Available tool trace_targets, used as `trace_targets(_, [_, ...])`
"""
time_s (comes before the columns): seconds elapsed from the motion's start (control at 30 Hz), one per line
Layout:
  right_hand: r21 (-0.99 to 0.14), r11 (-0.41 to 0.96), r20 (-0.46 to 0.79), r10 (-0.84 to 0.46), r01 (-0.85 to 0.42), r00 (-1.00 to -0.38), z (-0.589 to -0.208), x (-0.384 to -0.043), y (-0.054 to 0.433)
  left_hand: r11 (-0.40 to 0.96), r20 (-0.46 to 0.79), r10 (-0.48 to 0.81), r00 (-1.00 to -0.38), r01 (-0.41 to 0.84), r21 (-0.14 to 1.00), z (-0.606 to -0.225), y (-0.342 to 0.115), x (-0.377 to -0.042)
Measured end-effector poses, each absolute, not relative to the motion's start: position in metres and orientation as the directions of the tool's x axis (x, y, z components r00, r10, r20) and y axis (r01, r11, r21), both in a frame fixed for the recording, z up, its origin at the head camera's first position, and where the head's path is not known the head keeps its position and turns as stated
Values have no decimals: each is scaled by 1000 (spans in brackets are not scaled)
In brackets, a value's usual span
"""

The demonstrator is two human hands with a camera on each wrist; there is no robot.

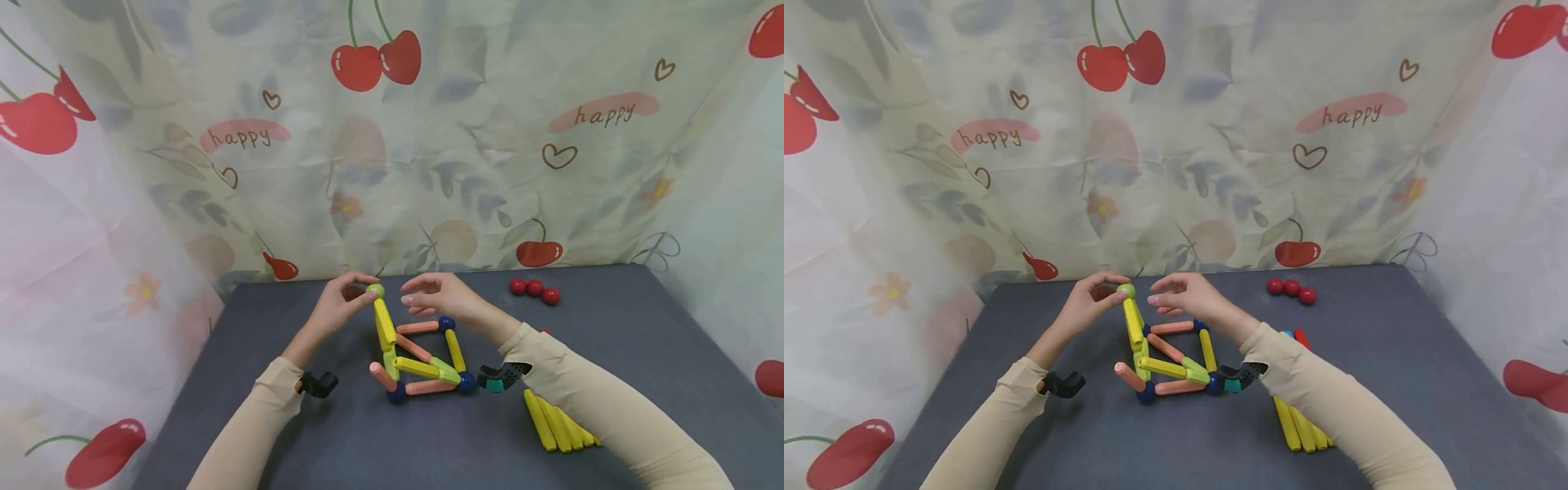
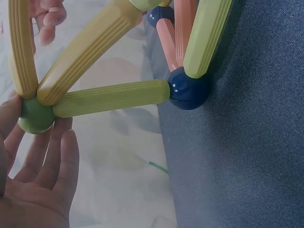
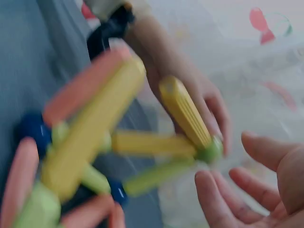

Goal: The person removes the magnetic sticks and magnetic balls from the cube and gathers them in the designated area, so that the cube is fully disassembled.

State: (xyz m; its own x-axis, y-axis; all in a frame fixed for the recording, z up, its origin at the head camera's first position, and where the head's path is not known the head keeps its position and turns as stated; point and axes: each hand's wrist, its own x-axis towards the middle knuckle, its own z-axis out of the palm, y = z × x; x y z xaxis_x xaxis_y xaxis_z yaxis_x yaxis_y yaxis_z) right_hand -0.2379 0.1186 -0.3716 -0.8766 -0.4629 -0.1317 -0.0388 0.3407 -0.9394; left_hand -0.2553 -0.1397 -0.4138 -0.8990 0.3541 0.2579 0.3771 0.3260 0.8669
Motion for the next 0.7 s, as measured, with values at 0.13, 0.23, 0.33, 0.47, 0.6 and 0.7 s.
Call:
trace_targets(0.13, [-952,303,-183,-485,32,-855,-377,-233,99,318,256,360,-897,376,870,-413,-137,-255])
trace_targets(0.23, [-958,272,-213,-472,88,-856,-380,-233,89,313,268,360,-894,386,868,-417,-137,-257])
trace_targets(0.33, [-955,266,-240,-433,131,-869,-382,-232,81,314,271,360,-893,390,866,-417,-137,-257])
trace_targets(0.47, [-950,272,-255,-399,152,-881,-382,-231,76,316,276,360,-891,395,863,-417,-137,-257])
trace_targets(0.6, [-950,269,-257,-395,156,-882,-381,-230,75,316,274,358,-893,392,864,-417,-138,-257])
trace_targets(0.7, [-952,265,-254,-405,153,-878,-381,-231,77,313,267,366,-891,388,867,-418,-139,-257])
